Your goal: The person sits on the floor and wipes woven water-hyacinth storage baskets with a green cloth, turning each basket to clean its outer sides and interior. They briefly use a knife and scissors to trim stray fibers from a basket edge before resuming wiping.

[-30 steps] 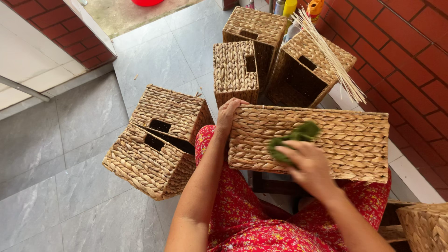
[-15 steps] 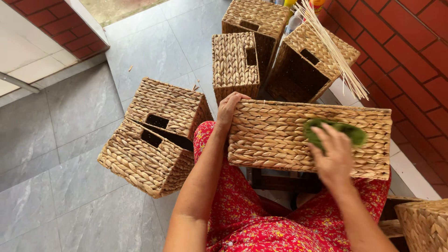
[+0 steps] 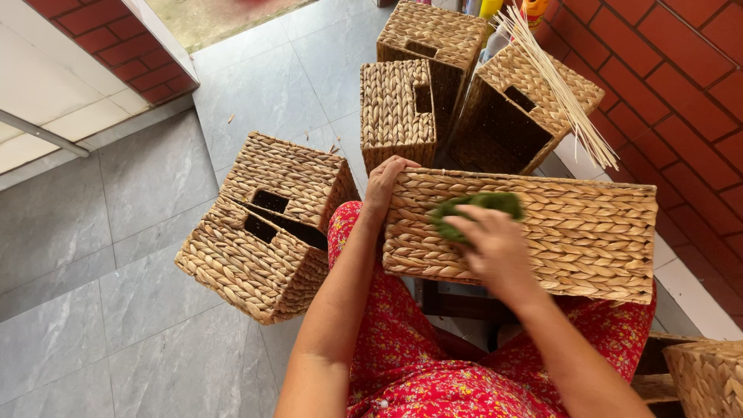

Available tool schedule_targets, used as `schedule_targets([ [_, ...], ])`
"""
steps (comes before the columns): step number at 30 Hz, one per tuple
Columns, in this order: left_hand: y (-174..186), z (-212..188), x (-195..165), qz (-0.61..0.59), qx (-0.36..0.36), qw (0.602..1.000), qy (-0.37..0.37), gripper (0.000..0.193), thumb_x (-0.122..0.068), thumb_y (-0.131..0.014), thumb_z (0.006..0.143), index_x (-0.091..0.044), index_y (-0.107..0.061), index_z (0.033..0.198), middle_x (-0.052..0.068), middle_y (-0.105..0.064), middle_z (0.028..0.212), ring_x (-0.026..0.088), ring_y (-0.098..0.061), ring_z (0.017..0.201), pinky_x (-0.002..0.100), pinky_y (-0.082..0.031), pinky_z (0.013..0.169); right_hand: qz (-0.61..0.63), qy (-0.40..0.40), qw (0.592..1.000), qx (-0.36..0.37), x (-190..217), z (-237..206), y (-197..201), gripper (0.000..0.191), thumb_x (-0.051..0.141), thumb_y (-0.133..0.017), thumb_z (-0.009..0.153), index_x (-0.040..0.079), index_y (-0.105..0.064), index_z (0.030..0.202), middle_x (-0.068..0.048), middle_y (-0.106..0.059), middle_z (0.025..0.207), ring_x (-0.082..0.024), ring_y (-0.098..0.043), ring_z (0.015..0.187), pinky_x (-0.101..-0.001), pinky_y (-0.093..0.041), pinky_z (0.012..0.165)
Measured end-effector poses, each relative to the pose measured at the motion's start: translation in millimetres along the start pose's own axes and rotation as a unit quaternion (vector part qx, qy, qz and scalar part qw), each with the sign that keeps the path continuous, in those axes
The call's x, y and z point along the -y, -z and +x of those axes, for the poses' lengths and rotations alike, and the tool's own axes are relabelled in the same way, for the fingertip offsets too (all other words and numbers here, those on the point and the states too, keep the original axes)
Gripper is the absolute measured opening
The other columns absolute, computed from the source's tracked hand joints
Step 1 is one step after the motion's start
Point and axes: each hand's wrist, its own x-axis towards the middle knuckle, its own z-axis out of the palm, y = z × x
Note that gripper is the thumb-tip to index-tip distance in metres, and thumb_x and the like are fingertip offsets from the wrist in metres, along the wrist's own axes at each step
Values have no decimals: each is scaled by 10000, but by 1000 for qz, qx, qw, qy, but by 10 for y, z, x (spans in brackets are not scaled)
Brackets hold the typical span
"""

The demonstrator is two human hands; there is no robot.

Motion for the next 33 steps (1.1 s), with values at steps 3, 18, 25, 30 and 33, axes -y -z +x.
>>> schedule_targets([
  [3,-6,-6,5,-18,-4,1000,4,308,-219,-516,1037,10,-720,1009,71,-727,875,114,-645,737,276,-545,715,-96,-71,992,-32,-632,-430,203,524,171,-783,817,231,-679,1328,-24,-642,1383,-292,-567,1215,-445,-445,1093],
  [18,46,42,27,3,12,1000,-13,315,-223,-509,1047,7,-722,1013,61,-727,902,103,-654,778,268,-545,747,-112,-118,981,-110,-543,-94,-140,411,293,-738,946,162,-673,1330,-85,-646,1432,-305,-605,1210,-447,-454,1076],
  [25,52,32,-11,-46,29,998,7,300,-233,-514,1040,8,-693,1053,96,-749,957,144,-706,839,294,-574,795,41,50,997,-42,480,561,-243,532,341,-780,827,161,-660,1314,-51,-587,1425,-337,-582,1223,-486,-439,1049],
  [30,40,9,29,-44,22,999,21,301,-239,-515,1037,1,-698,1047,89,-740,913,141,-683,766,301,-568,732,-8,-12,1000,3,-96,252,-61,486,294,-775,847,194,-669,1311,-21,-639,1369,-262,-588,1219,-457,-445,1028],
  [33,27,30,50,-14,14,1000,-2,304,-224,-524,1043,11,-717,1042,73,-729,913,118,-658,778,283,-555,742,-83,-70,993,-35,-686,-174,123,488,292,-783,856,210,-683,1327,-30,-661,1337,-269,-587,1167,-444,-447,1050],
])
